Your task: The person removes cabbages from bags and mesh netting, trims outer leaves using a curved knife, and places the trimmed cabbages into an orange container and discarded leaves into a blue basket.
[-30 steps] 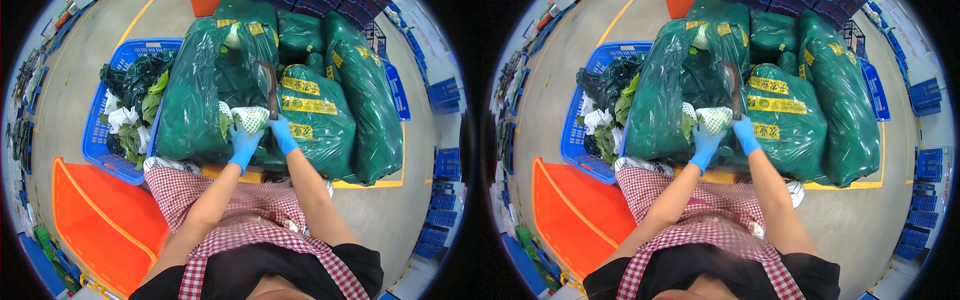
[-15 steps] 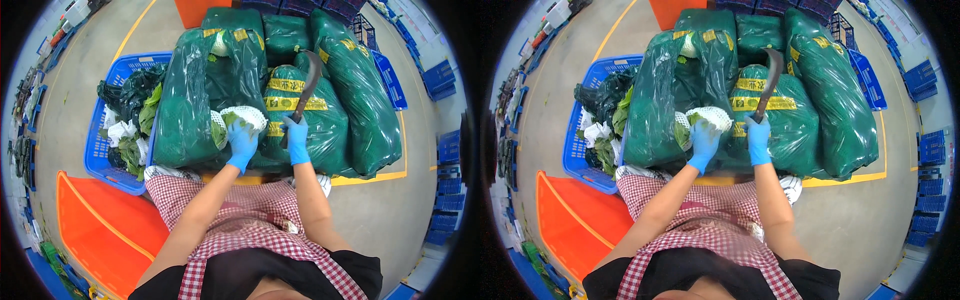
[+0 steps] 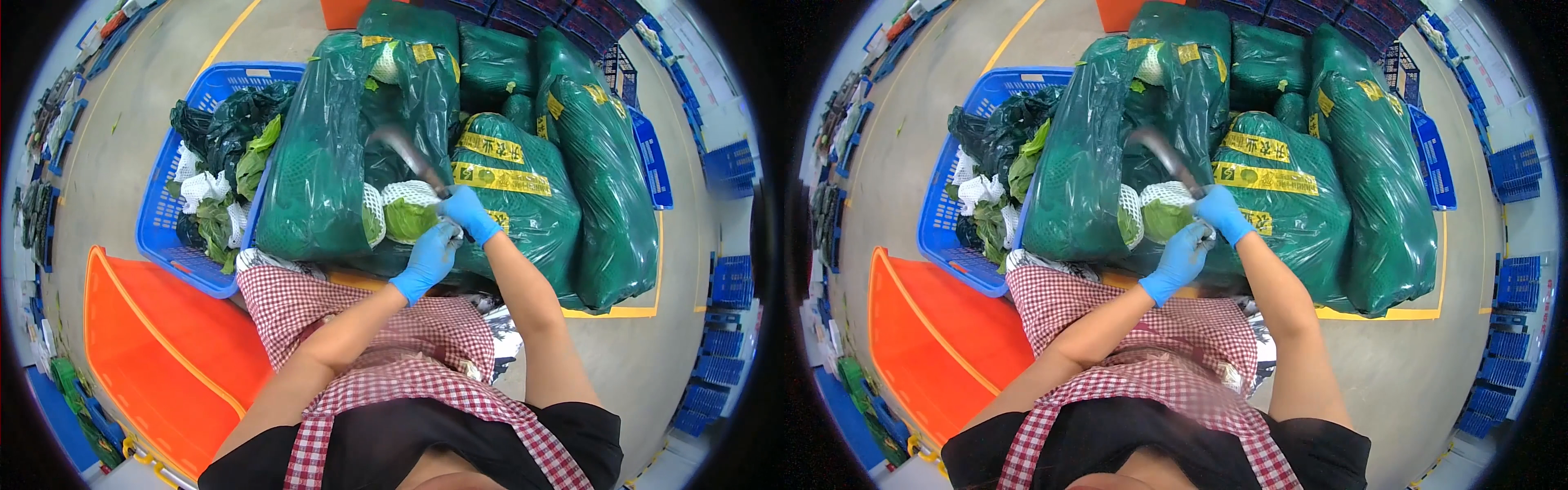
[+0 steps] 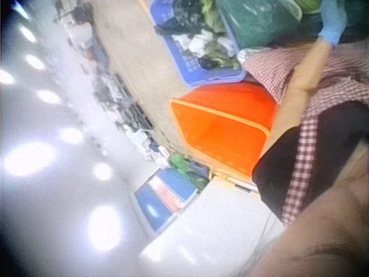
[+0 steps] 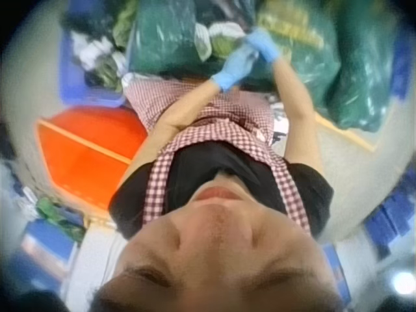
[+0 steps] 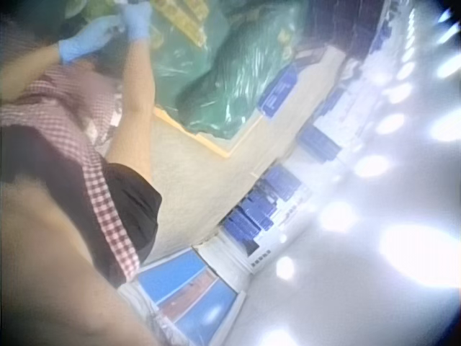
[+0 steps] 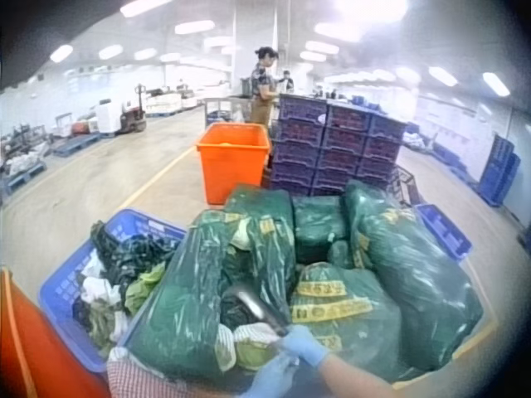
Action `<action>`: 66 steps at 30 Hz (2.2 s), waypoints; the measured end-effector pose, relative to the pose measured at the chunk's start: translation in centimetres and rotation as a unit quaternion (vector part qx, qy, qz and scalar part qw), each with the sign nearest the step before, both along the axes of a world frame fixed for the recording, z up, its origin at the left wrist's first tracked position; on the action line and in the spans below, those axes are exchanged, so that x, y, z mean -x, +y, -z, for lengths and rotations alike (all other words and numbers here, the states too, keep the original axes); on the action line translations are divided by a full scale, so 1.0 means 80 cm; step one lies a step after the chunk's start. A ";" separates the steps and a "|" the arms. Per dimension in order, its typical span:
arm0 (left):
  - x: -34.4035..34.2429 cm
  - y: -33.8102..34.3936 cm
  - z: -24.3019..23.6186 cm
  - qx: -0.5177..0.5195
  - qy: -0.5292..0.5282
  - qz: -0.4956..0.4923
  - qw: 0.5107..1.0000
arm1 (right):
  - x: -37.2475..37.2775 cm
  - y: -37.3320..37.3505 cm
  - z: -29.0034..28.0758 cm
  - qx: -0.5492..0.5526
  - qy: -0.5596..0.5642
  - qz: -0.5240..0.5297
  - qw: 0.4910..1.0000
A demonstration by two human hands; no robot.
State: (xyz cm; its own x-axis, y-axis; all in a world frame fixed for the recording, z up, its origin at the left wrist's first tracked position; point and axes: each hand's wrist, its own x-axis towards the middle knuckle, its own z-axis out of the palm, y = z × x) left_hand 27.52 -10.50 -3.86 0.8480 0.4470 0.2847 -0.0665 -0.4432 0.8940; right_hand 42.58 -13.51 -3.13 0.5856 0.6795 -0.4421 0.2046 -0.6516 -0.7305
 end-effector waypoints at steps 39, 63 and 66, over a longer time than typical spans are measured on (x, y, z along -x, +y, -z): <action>-0.027 0.069 0.002 0.538 0.003 0.041 0.842 | 0.023 -0.116 -0.036 -0.351 0.073 0.371 0.856; 0.406 0.236 0.047 0.594 -0.388 -0.115 0.696 | 0.249 0.503 -0.196 -0.284 -0.036 -0.106 0.952; 0.428 0.234 0.038 0.645 -0.407 -0.175 0.622 | 0.252 0.503 -0.197 -0.202 -0.164 -0.099 0.960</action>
State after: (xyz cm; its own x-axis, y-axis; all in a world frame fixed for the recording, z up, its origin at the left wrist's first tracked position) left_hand -6.70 8.18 -6.92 0.4430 0.8659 -0.2322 -0.8322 0.4935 0.2527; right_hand 22.45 26.72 12.62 0.4893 0.8695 0.0677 0.5578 -0.2523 -0.7907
